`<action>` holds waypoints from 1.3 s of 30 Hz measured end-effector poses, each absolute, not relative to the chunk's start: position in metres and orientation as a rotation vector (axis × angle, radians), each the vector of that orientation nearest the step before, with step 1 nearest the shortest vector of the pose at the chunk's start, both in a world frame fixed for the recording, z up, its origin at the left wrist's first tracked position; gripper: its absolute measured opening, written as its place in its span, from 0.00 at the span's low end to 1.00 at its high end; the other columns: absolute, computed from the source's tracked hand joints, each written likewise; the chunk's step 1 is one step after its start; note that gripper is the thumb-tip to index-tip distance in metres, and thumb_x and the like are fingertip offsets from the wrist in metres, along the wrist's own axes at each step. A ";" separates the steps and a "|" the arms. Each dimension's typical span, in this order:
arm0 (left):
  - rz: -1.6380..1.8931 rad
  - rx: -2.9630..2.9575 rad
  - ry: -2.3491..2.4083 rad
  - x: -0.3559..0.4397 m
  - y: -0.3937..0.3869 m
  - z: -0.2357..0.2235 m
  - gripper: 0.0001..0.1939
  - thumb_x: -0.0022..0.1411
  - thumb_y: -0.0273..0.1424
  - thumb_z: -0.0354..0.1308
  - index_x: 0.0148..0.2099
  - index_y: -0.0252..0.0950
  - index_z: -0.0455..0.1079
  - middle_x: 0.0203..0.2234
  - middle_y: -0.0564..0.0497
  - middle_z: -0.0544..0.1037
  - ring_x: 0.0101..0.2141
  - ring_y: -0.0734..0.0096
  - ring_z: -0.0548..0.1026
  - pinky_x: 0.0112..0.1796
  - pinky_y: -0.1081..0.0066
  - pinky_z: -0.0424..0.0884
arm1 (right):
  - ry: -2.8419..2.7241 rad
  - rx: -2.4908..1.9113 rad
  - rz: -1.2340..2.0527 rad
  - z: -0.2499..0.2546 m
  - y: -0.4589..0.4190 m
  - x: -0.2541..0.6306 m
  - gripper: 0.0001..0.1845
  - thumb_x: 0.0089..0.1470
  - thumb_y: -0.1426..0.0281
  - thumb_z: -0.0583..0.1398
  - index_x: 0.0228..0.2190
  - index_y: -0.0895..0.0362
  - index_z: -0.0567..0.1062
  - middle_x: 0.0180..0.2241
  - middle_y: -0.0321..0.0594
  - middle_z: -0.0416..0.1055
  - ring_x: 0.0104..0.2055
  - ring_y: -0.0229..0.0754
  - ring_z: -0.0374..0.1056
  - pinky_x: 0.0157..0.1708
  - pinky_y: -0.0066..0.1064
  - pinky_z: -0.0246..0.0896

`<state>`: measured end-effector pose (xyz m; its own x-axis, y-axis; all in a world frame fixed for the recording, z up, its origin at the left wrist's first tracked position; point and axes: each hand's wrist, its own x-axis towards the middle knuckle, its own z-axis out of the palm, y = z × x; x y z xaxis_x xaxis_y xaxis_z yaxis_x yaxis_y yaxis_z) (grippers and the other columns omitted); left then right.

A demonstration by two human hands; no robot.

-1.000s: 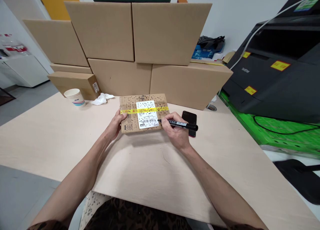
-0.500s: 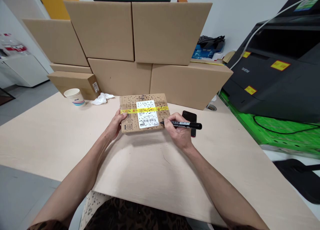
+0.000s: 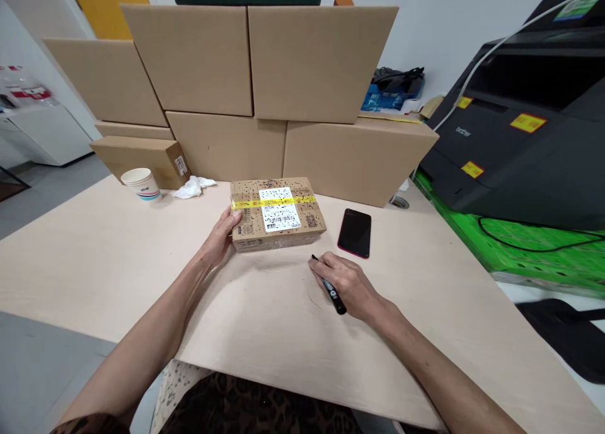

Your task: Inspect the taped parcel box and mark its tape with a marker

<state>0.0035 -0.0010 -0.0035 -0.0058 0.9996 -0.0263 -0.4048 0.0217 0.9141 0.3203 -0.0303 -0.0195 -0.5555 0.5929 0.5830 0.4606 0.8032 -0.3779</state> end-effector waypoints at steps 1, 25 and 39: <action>1.364 0.881 0.949 0.004 -0.001 -0.004 0.56 0.57 0.49 0.74 0.78 0.47 0.49 0.63 0.42 0.78 0.64 0.43 0.75 0.67 0.44 0.66 | -2.262 -0.795 0.247 -0.025 -0.030 0.322 0.06 0.67 0.67 0.62 0.40 0.49 0.81 0.28 0.36 0.73 0.24 0.38 0.68 0.26 0.29 0.66; 1.260 0.864 1.094 0.006 -0.009 0.020 0.64 0.51 0.42 0.76 0.80 0.50 0.41 0.71 0.41 0.68 0.68 0.39 0.69 0.61 0.47 0.70 | -2.049 -0.662 0.053 -0.040 -0.028 0.304 0.19 0.66 0.77 0.60 0.54 0.50 0.79 0.38 0.45 0.81 0.37 0.45 0.80 0.35 0.33 0.77; 1.328 0.931 1.081 0.002 -0.003 0.007 0.52 0.54 0.38 0.68 0.78 0.47 0.51 0.71 0.45 0.65 0.66 0.44 0.69 0.62 0.51 0.68 | -2.561 -0.885 -0.117 -0.057 -0.019 0.318 0.26 0.63 0.82 0.50 0.53 0.51 0.78 0.42 0.47 0.79 0.42 0.50 0.75 0.39 0.39 0.75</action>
